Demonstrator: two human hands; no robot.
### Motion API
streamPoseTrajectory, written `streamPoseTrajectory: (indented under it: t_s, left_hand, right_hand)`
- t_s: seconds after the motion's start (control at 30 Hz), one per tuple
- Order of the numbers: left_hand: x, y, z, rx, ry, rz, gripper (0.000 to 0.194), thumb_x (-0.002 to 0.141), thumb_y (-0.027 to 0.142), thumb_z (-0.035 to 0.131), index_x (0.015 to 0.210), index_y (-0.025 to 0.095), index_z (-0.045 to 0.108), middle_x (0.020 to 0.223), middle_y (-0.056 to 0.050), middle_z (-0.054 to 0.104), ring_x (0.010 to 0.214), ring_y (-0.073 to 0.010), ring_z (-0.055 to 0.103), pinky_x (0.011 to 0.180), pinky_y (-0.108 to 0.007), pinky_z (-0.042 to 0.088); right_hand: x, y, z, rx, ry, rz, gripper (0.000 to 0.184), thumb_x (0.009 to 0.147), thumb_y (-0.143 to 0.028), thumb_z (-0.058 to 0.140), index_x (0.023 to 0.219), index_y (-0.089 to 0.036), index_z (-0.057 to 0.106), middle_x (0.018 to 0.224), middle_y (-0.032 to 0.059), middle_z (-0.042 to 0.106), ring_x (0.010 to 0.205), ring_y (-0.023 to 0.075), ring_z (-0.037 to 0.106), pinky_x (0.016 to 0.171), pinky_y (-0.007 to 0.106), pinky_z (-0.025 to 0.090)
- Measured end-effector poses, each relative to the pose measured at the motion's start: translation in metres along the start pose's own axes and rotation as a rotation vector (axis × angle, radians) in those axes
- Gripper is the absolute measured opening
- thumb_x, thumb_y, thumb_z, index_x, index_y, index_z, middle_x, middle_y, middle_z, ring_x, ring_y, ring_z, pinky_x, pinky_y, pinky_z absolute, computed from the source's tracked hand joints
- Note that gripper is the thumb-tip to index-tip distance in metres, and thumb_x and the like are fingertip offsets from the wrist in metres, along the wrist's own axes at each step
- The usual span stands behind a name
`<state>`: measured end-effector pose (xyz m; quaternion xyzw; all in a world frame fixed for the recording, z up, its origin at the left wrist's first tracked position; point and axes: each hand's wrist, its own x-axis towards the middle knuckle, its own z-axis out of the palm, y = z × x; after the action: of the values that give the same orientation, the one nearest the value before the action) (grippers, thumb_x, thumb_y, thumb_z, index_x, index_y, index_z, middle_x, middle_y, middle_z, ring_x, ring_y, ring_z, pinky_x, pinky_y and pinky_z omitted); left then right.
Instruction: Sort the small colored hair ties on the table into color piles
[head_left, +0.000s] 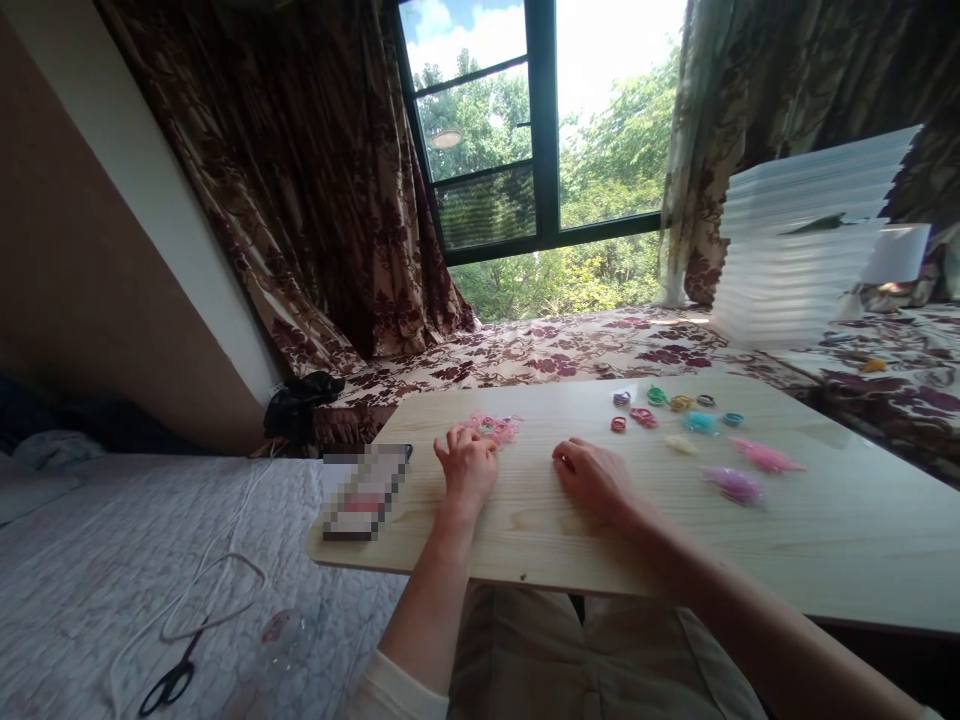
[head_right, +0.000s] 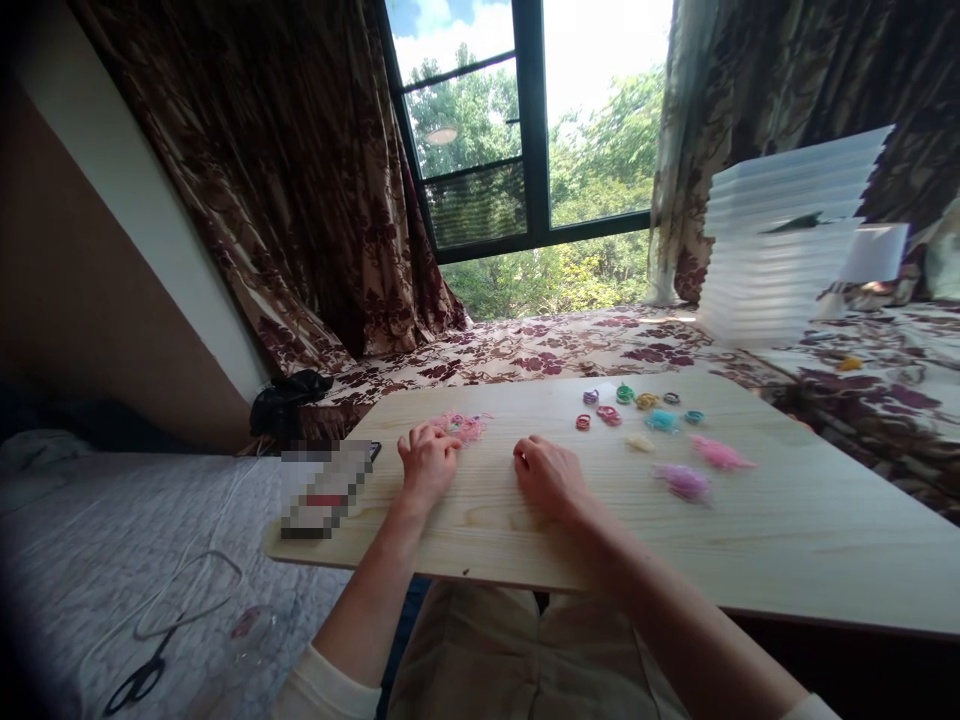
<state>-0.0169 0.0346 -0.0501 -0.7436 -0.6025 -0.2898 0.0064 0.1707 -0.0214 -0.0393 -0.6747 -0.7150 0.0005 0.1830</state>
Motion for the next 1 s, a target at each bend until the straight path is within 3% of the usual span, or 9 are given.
streamPoseTrajectory:
  t_s: [0.13, 0.3, 0.57, 0.8, 1.0]
  left_hand:
    - [0.001, -0.0003, 0.0008, -0.037, 0.0, 0.013, 0.027, 0.08, 0.011, 0.052, 0.077, 0.027, 0.074, 0.102, -0.007, 0.065, 0.117, -0.0253, 0.045, 0.107, -0.057, 0.023]
    - [0.0017, -0.0021, -0.0003, -0.01, 0.036, -0.029, 0.029, 0.081, 0.011, 0.051, 0.085, 0.028, 0.074, 0.109, -0.008, 0.066, 0.121, -0.0267, 0.043, 0.107, -0.059, 0.023]
    - [-0.0033, 0.0039, -0.0024, 0.015, -0.05, 0.131, 0.032, 0.08, 0.012, 0.05, 0.085, 0.032, 0.075, 0.125, -0.002, 0.061, 0.133, -0.0272, 0.032, 0.111, -0.061, 0.013]
    - [-0.0023, 0.0026, -0.0002, 0.07, -0.064, 0.099, 0.042, 0.081, 0.01, 0.046, 0.105, 0.035, 0.07, 0.13, -0.004, 0.057, 0.134, -0.0265, 0.031, 0.111, -0.06, 0.015]
    - [-0.003, 0.0053, 0.0013, 0.016, -0.044, 0.131, 0.034, 0.08, 0.011, 0.048, 0.088, 0.032, 0.074, 0.127, -0.003, 0.059, 0.133, -0.026, 0.033, 0.11, -0.057, 0.018]
  right_hand:
    - [0.0003, 0.0002, -0.0001, 0.001, 0.002, -0.006, 0.027, 0.089, -0.024, 0.039, 0.091, -0.022, 0.066, 0.098, 0.0034, 0.069, 0.082, 0.0158, 0.061, 0.063, 0.026, 0.032]
    - [0.0003, 0.0003, -0.0003, 0.003, 0.004, -0.008, 0.027, 0.089, -0.024, 0.039, 0.092, -0.023, 0.066, 0.098, 0.0033, 0.069, 0.082, 0.0154, 0.061, 0.064, 0.026, 0.032]
    - [0.0003, 0.0009, 0.0007, 0.009, 0.011, -0.005, 0.026, 0.088, -0.023, 0.041, 0.092, -0.022, 0.066, 0.099, 0.0034, 0.069, 0.082, 0.016, 0.062, 0.064, 0.026, 0.032]
    - [0.0011, 0.0017, 0.0014, 0.013, 0.003, -0.002, 0.025, 0.087, -0.023, 0.042, 0.091, -0.023, 0.067, 0.097, 0.0032, 0.069, 0.08, 0.0158, 0.062, 0.063, 0.026, 0.032]
    - [0.0008, 0.0012, 0.0014, 0.017, 0.011, -0.003, 0.026, 0.087, -0.023, 0.041, 0.09, -0.023, 0.067, 0.097, 0.0028, 0.069, 0.08, 0.0155, 0.061, 0.063, 0.026, 0.032]
